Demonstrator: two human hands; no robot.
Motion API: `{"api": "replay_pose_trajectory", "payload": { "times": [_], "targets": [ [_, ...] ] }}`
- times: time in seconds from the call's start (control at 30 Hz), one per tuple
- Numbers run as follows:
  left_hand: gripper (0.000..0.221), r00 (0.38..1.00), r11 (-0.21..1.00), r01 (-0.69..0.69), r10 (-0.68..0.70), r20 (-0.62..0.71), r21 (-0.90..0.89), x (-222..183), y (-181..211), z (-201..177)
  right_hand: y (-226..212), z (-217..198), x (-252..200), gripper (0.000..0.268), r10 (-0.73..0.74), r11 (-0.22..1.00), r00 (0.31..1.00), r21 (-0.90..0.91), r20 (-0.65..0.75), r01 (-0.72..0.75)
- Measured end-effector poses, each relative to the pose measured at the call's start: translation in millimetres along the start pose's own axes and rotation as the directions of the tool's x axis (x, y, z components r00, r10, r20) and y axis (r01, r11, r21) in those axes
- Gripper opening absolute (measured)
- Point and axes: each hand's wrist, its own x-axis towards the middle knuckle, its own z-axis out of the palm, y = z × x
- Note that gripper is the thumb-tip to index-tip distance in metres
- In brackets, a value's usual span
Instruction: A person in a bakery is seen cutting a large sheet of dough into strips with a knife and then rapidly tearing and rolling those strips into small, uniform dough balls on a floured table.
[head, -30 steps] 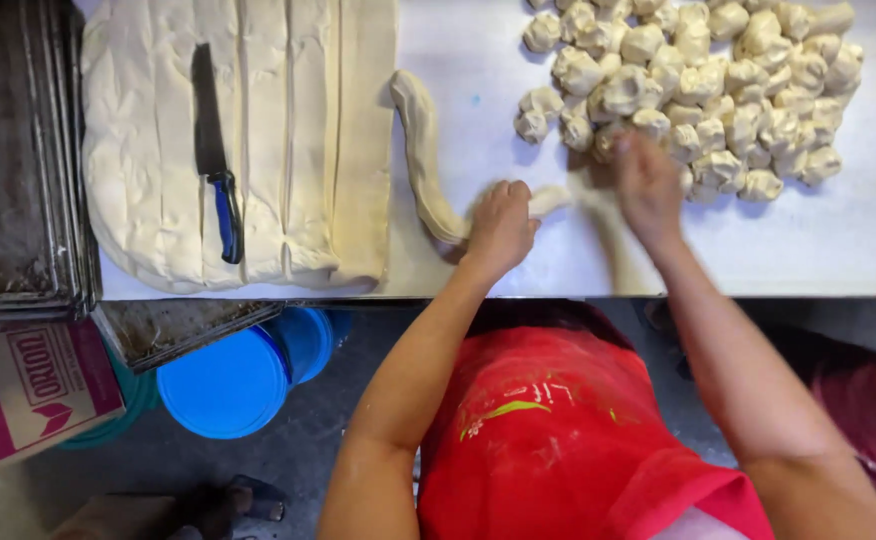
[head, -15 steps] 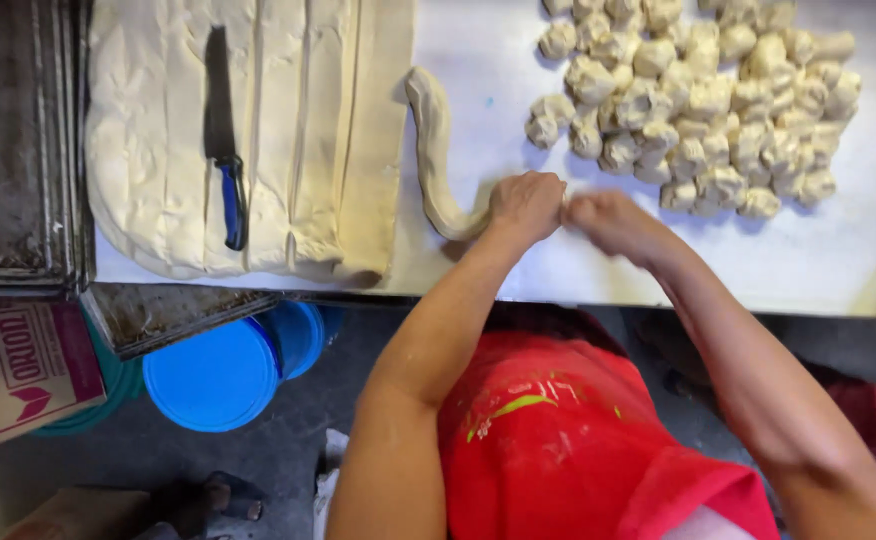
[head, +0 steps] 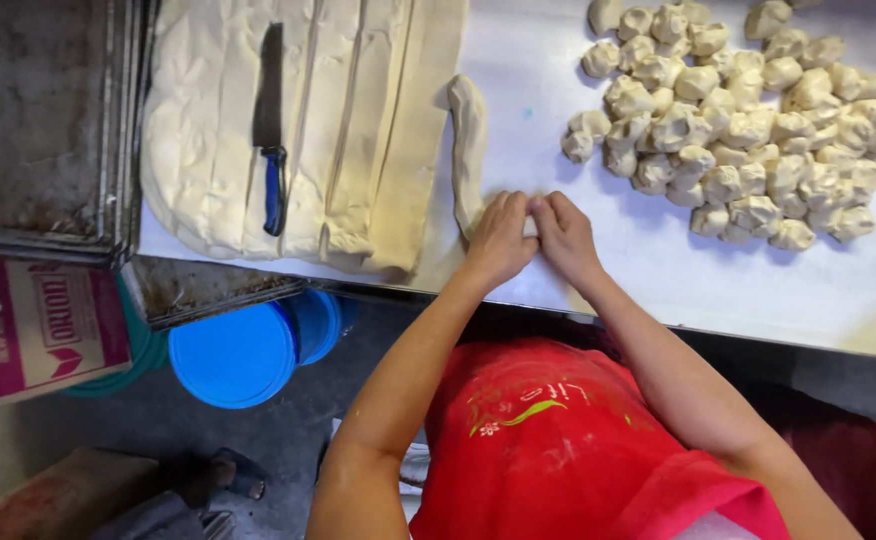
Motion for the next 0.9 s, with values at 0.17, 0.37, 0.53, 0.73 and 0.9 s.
{"api": "replay_pose_trajectory", "payload": {
  "times": [0.17, 0.37, 0.53, 0.73, 0.9],
  "targets": [
    [0.053, 0.981, 0.979, 0.161, -0.173, 0.091, 0.122, 23, 19, 38, -4, -37, 21, 0.039, -0.021, 0.978, 0.999, -0.206, 0.049, 0.031],
    [0.027, 0.934, 0.915, 0.231, -0.304, 0.188, 0.332, 99, -30, 57, -68, -90, -38, 0.022, 0.128, 0.974, 0.848, 0.096, 0.515, -0.206],
    [0.085, 0.897, 0.933, 0.220, -0.308, 0.316, 0.285, 65, 7, 22, -81, -118, -18, 0.021, -0.243, 0.942, 0.867, 0.320, 0.436, 0.103],
    [0.044, 0.995, 0.960, 0.069, -0.087, 0.054, 0.270, 23, -24, 7, 15, -42, 37, 0.043, -0.289, 0.949, 0.934, -0.193, -0.208, 0.250],
    [0.073, 0.998, 0.998, -0.006, 0.002, -0.058, -0.067, -1, -14, -16, 10, 31, 32, 0.034, -0.014, 0.996, 1.000, 0.092, -0.025, 0.016]
  ]
}}
